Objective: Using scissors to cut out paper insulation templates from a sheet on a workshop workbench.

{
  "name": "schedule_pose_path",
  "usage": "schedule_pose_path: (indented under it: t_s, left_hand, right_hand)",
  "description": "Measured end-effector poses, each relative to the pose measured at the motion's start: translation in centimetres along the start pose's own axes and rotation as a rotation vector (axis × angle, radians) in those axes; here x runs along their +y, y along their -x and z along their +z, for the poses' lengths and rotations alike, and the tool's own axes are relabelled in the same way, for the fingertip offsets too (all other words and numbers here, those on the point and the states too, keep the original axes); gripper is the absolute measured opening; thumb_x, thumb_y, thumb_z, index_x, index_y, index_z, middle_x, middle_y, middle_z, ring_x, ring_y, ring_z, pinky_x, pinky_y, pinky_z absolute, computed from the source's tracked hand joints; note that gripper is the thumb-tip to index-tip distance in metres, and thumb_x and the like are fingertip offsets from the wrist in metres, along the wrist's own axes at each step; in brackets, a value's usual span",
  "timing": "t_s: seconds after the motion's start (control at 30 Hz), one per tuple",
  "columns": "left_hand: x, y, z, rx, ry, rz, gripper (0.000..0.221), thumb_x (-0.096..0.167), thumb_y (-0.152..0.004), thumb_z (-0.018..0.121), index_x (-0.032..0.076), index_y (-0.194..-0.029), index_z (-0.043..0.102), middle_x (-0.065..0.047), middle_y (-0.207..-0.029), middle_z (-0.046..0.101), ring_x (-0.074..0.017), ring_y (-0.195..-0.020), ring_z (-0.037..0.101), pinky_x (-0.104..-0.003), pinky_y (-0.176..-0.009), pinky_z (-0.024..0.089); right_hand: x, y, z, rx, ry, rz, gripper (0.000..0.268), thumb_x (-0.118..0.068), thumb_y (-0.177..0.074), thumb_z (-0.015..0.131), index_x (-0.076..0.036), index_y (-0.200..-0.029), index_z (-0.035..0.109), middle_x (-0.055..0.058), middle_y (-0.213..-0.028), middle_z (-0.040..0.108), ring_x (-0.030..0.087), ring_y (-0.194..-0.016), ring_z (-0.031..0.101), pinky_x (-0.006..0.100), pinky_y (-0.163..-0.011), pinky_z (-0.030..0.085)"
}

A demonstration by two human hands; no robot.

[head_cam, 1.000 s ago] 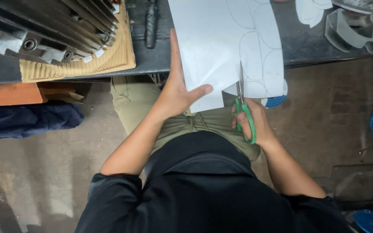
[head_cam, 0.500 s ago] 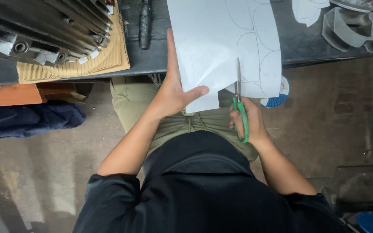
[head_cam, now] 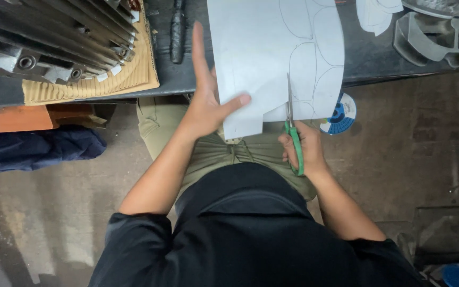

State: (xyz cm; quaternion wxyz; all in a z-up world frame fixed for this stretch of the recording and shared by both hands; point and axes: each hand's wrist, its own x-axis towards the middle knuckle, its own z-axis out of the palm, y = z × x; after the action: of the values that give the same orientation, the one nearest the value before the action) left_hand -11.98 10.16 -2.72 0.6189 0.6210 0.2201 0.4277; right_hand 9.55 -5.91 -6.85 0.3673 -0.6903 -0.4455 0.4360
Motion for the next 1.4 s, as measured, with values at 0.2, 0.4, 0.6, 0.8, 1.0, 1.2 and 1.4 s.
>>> schedule_pose_path:
  t_s: [0.2,0.4,0.6,0.8,1.0,1.2,1.4]
  left_hand:
    - [3.3,-1.7,0.7,-0.075,-0.262,-0.109,0.045,0.021,-0.104,0.06,0.012,-0.145,0.046,-0.008,-0.15,0.051,-0.0277,-0.145,0.045,-0.047,-0.124,0.036]
    - [3.5,-1.0,0.2,-0.118,-0.389,-0.16,0.05,0.012,-0.101,0.063,0.014,-0.147,0.043,-0.006,-0.153,0.049,-0.0265,-0.146,0.044,-0.047,-0.122,0.031]
    - [2.4,-0.4,0.1,-0.046,-0.242,-0.179,0.058,0.008,-0.097,0.068,0.022,-0.15,0.048,-0.007,-0.146,0.053,-0.0252,-0.138,0.049,-0.044,-0.114,0.041]
    - [2.8,-0.5,0.0,-0.055,-0.221,-0.15,0.052,0.01,-0.101,0.065,0.011,-0.148,0.043,-0.008,-0.153,0.047,-0.0267,-0.148,0.041,-0.045,-0.127,0.031]
    - [2.4,-1.1,-0.4,0.028,-0.19,-0.107,0.05,0.021,-0.102,0.064,0.009,-0.147,0.045,-0.009,-0.153,0.047,-0.0258,-0.149,0.04,-0.043,-0.128,0.029]
    - [2.4,-1.2,0.2,0.017,-0.171,-0.128,0.051,0.02,-0.1,0.065,0.008,-0.146,0.046,-0.011,-0.152,0.047,-0.0275,-0.149,0.038,-0.044,-0.128,0.028]
    - [3.5,0.0,1.1,-0.003,-0.215,-0.122,0.052,0.021,-0.101,0.064,0.01,-0.147,0.043,-0.01,-0.153,0.046,-0.0287,-0.148,0.04,-0.044,-0.126,0.032]
  right_hand:
    - [-2.5,0.4,-0.3,-0.046,-0.039,-0.101,0.045,-0.049,-0.094,0.056,-0.007,-0.078,0.052,0.004,-0.058,0.053,0.014,-0.042,0.058,0.028,-0.035,0.05]
    - [-0.5,0.7,-0.2,-0.076,-0.119,0.002,0.045,-0.049,-0.092,0.059,-0.005,-0.084,0.058,0.006,-0.059,0.056,0.015,-0.043,0.058,0.029,-0.037,0.05]
    - [1.4,0.2,0.2,-0.028,-0.237,-0.021,0.042,-0.035,-0.092,0.072,-0.003,-0.069,0.06,0.012,-0.041,0.055,0.02,-0.036,0.06,0.026,-0.035,0.046]
    - [1.2,0.3,0.8,0.009,-0.222,0.156,0.033,-0.01,-0.088,0.072,-0.01,-0.06,0.053,0.001,-0.054,0.051,0.011,-0.039,0.051,0.025,-0.032,0.043]
    - [-0.9,3.4,-4.3,-0.578,-0.099,0.085,0.008,-0.003,-0.066,0.055,-0.011,-0.068,0.056,-0.002,-0.046,0.059,0.012,-0.04,0.059,0.028,-0.05,0.053]
    - [-3.1,1.2,-5.7,-0.594,-0.204,-0.25,0.053,-0.061,-0.099,0.04,-0.011,-0.087,0.054,-0.001,-0.061,0.059,0.009,-0.047,0.06,0.021,-0.044,0.049]
    - [-6.1,-1.0,-3.9,-0.426,-0.127,-0.111,0.07,-0.074,-0.085,0.044,-0.005,-0.086,0.056,0.009,-0.055,0.061,0.018,-0.044,0.062,0.029,-0.045,0.053]
